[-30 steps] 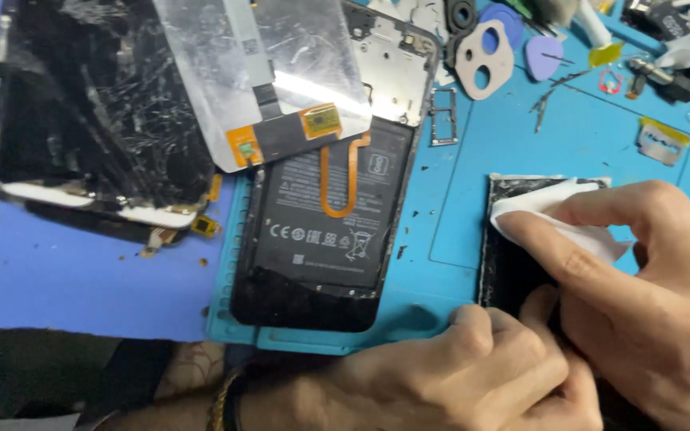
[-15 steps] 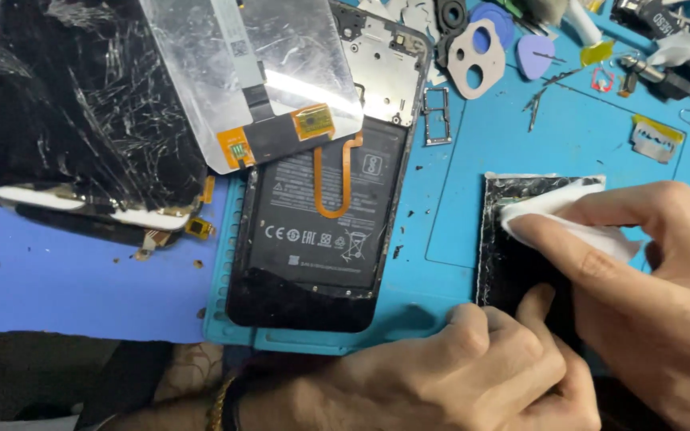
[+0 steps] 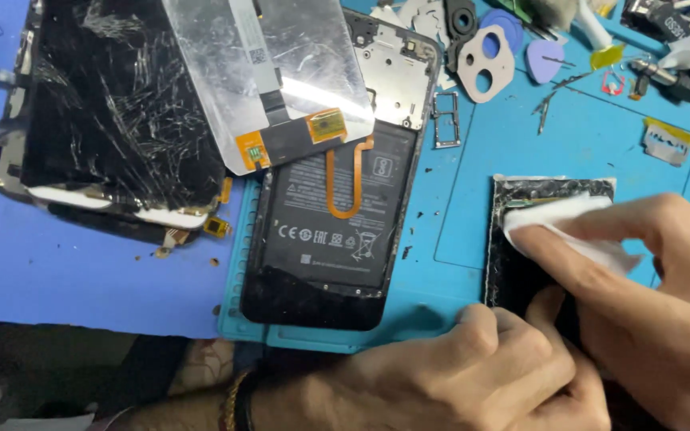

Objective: Cleaning a smartphone screen with a cloth and cleaning solution on a repair workbench

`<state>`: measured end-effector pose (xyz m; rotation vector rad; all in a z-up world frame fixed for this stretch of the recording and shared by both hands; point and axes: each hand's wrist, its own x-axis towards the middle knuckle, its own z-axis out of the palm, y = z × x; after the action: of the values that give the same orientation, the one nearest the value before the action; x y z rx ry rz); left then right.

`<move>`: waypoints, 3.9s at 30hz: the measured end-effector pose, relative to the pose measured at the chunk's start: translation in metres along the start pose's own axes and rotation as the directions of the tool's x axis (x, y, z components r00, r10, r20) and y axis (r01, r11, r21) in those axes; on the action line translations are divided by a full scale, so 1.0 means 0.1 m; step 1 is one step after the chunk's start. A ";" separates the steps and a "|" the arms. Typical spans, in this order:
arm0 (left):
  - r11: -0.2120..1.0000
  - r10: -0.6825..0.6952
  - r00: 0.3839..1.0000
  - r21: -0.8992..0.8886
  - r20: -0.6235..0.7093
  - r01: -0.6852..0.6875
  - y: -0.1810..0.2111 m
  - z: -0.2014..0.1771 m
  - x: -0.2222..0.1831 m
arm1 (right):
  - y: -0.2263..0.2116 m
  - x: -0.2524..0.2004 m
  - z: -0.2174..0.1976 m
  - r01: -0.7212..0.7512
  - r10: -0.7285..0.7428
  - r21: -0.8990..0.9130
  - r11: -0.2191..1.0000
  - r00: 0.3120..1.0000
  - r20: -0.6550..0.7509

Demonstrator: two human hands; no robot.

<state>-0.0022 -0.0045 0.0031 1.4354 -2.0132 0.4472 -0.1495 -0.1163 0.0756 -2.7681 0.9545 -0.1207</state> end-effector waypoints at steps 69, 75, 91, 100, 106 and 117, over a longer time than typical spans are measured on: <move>0.991 0.048 0.999 0.128 0.017 -0.050 -0.03 0.07 0.13 | 0.14 0.07 -0.02 0.093 -0.090 0.112 0.989 0.995 -0.029; 0.976 0.089 0.996 0.196 0.032 -0.093 -0.10 0.00 0.13 | 0.04 0.18 0.03 0.181 -0.176 0.137 0.974 0.983 -0.045; 0.993 0.038 0.999 0.114 -0.031 -0.034 -0.02 -0.01 0.08 | 0.18 -0.05 -0.13 0.161 -0.180 0.169 0.972 0.978 0.105; 0.990 0.027 0.993 0.138 -0.119 -0.010 0.08 0.05 0.07 | 0.10 -0.04 -0.17 0.124 -0.134 0.070 0.990 0.979 0.151; 0.994 0.027 0.993 0.112 -0.119 -0.014 0.04 0.06 0.01 | 0.11 -0.12 -0.15 0.076 -0.108 0.194 0.978 0.981 0.161; 0.968 0.091 0.982 0.248 -0.165 -0.048 0.02 0.05 0.00 | 0.10 -0.05 -0.14 0.149 -0.160 0.109 0.983 0.982 0.099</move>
<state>-0.0060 -0.0068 -0.0009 1.4145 -1.9211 0.8466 -0.1615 -0.1236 0.0871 -2.7212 0.6864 -0.0430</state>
